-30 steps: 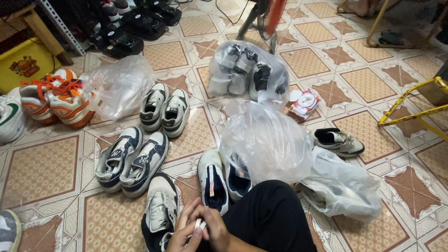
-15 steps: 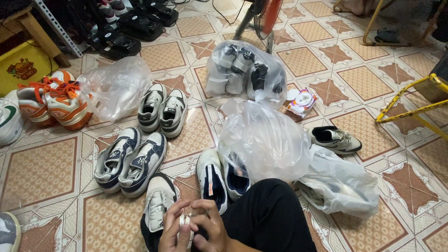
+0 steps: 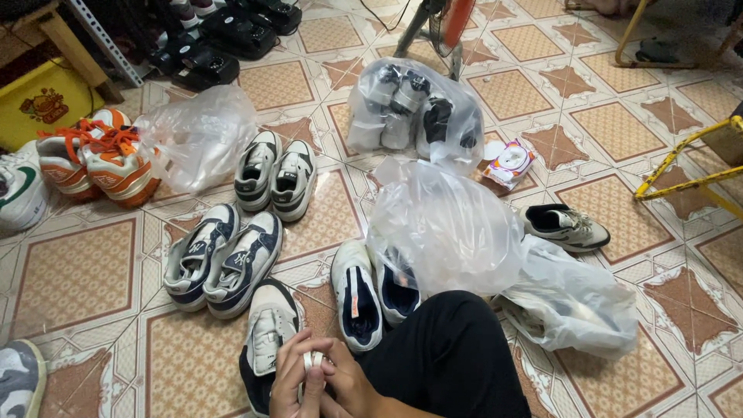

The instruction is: Lacing several pairs of sneakers while sitting on the floor

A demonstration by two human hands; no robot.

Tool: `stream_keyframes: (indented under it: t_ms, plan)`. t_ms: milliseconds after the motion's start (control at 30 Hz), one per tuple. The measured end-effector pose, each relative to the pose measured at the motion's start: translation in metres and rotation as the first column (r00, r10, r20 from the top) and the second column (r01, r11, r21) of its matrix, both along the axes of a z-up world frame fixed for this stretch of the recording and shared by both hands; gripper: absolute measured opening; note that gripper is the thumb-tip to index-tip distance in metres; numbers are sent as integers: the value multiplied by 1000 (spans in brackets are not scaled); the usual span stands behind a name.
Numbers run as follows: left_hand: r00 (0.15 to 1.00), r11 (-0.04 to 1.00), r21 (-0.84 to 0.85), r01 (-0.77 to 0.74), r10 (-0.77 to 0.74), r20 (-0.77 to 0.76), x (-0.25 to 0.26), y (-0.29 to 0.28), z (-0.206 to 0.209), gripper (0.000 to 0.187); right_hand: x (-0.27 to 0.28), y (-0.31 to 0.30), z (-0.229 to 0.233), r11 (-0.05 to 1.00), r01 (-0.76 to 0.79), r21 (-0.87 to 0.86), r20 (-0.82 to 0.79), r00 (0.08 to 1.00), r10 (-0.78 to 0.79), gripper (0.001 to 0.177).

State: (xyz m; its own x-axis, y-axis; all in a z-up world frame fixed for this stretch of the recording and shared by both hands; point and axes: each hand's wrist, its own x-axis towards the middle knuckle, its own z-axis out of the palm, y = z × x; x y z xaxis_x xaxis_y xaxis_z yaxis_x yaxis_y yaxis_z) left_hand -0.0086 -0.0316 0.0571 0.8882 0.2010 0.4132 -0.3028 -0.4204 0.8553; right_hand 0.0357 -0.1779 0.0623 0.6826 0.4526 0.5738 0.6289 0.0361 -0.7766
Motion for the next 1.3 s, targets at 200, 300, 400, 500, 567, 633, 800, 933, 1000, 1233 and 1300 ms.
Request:
stream_keyframes:
  t_ms: [200, 300, 400, 500, 567, 633, 800, 933, 1000, 1233, 1300]
  plan:
    - [999, 997, 70, -12, 9, 51, 2, 2, 5, 62, 5, 5, -24, 995, -88, 39, 86, 993, 85, 46]
    - [993, 998, -8, 58, -57, 103, 5, 9, -12, 53, 0, 6, -52, 993, -118, -16, 87, 989, 119, 32]
    - [1000, 984, -177, 17, -21, -20, -1, 10, -18, 53, 2, 9, -6, 994, -103, 29, 63, 993, 101, 32]
    - [987, 975, -219, -31, -5, -163, -5, 16, -34, 60, -7, 11, -100, 995, -92, 50, 80, 993, 87, 57]
    - [978, 947, -310, -86, 21, -208, -7, 12, -33, 59, -10, 9, -93, 990, -134, 49, 43, 990, 132, 59]
    - [968, 909, -395, -135, 36, -249, -4, 8, -37, 59, -8, 6, -84, 984, -168, 50, 10, 986, 168, 61]
    - [986, 863, -491, -120, 47, -159, 1, 9, -23, 61, -6, 2, -45, 968, -249, 18, -114, 962, 249, 62]
    - [983, 802, -575, -166, 84, -166, 1, 19, -24, 51, -15, 6, -67, 977, -210, -43, -230, 954, 195, 42]
    - [961, 609, -755, -243, 46, -272, -3, 28, -16, 49, -18, 8, -74, 967, -253, -13, -277, 931, 239, 41]
    - [979, 486, -852, -197, 44, -201, -1, 55, -5, 40, -28, 11, -64, 963, -214, -163, -385, 913, 138, 33]
    - [978, 498, -842, -205, 71, -197, 1, 65, -7, 37, -26, 12, -68, 965, -227, -129, -405, 901, 158, 46]
